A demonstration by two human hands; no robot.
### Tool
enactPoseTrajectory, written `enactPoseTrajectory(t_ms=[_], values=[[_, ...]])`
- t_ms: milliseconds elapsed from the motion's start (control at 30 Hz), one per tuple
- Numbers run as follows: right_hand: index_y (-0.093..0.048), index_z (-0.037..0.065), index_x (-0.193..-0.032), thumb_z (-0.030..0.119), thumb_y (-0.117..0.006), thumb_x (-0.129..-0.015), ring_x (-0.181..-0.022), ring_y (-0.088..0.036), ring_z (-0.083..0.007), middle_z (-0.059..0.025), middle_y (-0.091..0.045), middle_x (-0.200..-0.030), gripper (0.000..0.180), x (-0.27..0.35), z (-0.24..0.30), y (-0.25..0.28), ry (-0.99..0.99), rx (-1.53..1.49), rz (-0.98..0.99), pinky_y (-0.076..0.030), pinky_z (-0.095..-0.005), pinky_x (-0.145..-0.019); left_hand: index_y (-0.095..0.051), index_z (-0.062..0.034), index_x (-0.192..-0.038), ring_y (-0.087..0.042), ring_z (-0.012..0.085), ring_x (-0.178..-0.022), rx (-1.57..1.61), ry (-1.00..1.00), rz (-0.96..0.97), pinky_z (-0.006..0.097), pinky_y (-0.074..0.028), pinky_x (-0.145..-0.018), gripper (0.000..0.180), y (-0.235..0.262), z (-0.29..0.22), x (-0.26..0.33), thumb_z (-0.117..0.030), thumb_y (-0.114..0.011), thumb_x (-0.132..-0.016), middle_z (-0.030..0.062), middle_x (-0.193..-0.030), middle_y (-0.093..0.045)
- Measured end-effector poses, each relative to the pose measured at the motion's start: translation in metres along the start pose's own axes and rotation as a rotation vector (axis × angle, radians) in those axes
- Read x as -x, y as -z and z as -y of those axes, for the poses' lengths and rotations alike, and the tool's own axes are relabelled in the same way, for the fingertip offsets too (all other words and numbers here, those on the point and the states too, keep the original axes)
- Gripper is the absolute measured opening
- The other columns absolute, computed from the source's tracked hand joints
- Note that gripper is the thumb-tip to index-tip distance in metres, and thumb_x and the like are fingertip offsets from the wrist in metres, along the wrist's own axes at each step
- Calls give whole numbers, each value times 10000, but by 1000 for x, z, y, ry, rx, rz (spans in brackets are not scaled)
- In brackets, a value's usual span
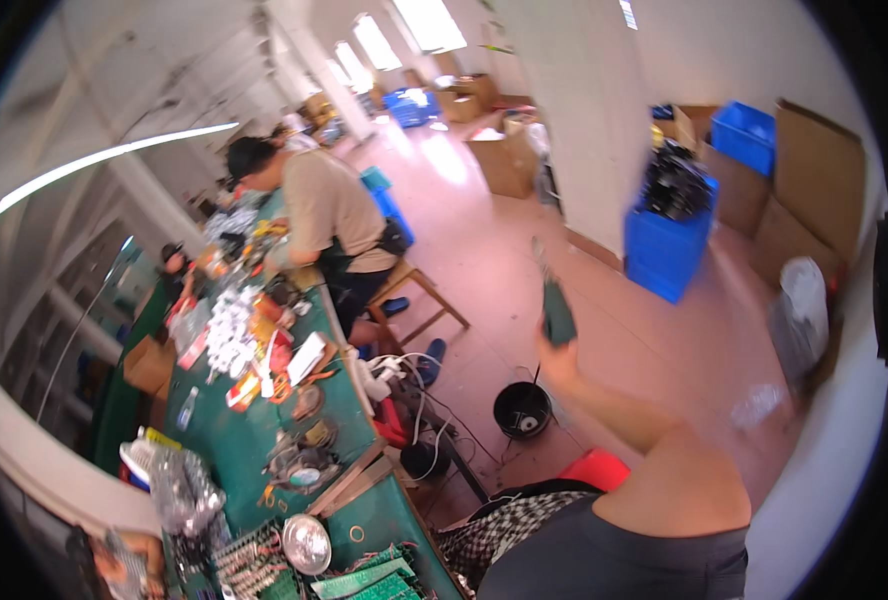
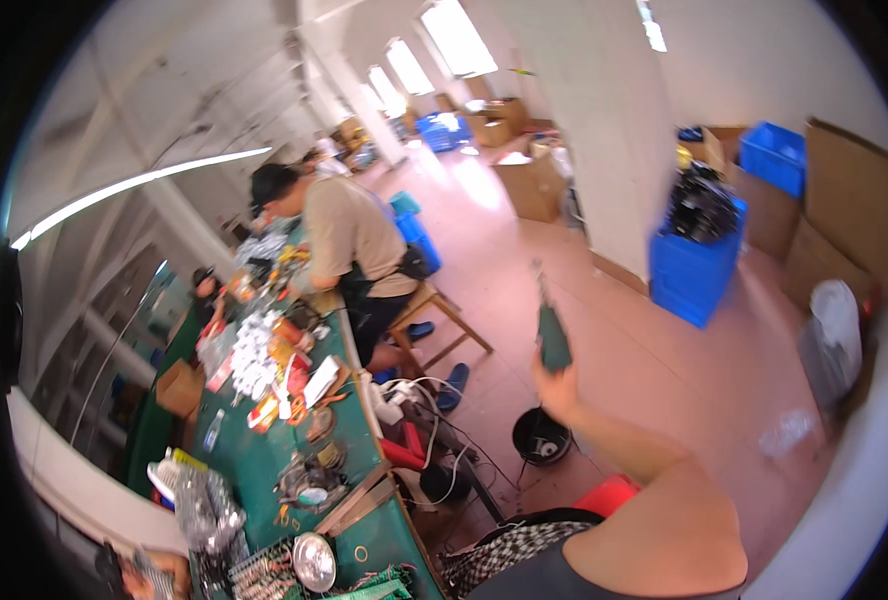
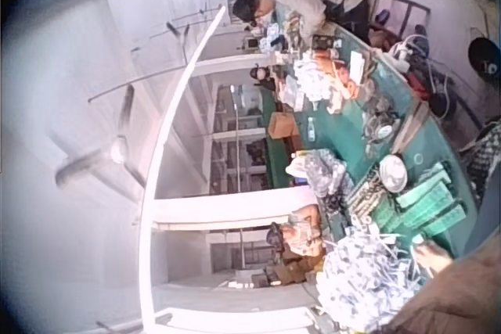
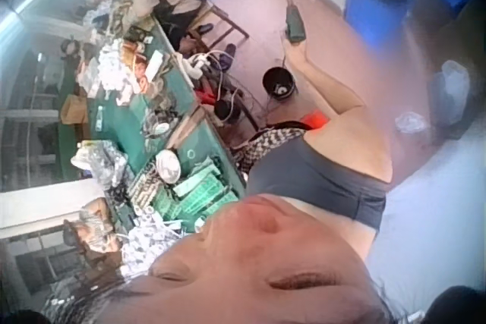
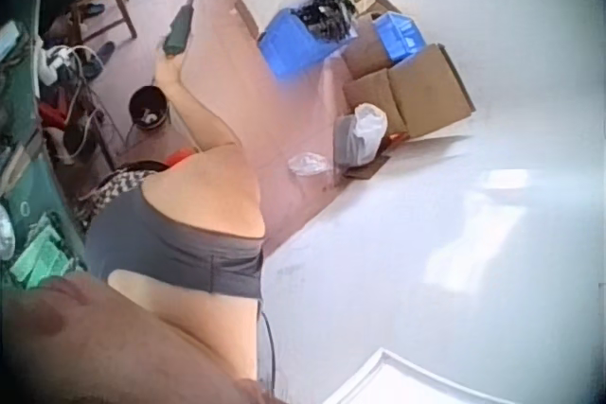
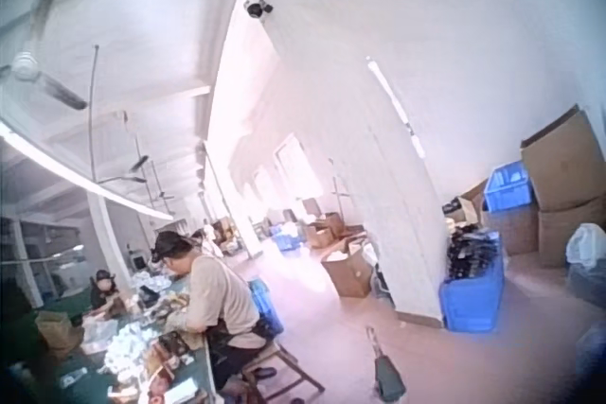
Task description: The person solders wire assemblies onto circuit boards using a soldering iron, positioning the wires onto the board connections by hand and applying heat to attach them.
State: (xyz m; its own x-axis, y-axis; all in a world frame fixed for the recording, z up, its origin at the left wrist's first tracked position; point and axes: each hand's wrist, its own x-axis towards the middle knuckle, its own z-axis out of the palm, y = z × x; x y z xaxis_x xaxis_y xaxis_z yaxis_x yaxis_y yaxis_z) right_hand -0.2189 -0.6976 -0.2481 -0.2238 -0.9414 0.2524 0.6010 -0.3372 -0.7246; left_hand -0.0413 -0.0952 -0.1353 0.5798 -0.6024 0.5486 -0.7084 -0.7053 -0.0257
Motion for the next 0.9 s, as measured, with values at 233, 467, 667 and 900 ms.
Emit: enactPoseTrajectory(t_ms=[233,467,667,900], values=[[-476,17,-1185,21,-591,-726,-936,-527,-223,-99,-550,-1028,474,-215,51,161,558,377,-773,-424,-322,-886,-434,118,-1268,-477,547,-1049,143,-317,90,601,-396,-884,458,-36,10,-73,-149,-536,-910,406,-1216,-449],[-555,63,-874,115,-608,-719,-528,-524,-164,-47,-564,-657,171,-217,53,188,176,511,-945,-444,-330,-520,-439,119,-1264,-479,548,-1047,-65,-19,10,600,-397,-885,453,13,16,-12,-145,-538,-909,405,-1214,-451],[-573,50,-1055,147,-594,-713,-626,-634,-227,-99,-621,-720,356,-210,85,198,172,675,-878,-505,-361,-658,-442,120,-1261,-481,548,-1046,-28,141,-80,599,-398,-886,449,6,-8,19,-141,-540,-908,405,-1212,-453],[-534,130,-1254,187,-575,-727,-919,-644,-353,-189,-663,-979,532,-213,122,178,132,1098,-885,-477,-432,-843,-447,121,-1256,-483,549,-1044,16,108,-117,598,-400,-887,445,-8,-23,-9,-136,-542,-907,405,-1210,-454]])
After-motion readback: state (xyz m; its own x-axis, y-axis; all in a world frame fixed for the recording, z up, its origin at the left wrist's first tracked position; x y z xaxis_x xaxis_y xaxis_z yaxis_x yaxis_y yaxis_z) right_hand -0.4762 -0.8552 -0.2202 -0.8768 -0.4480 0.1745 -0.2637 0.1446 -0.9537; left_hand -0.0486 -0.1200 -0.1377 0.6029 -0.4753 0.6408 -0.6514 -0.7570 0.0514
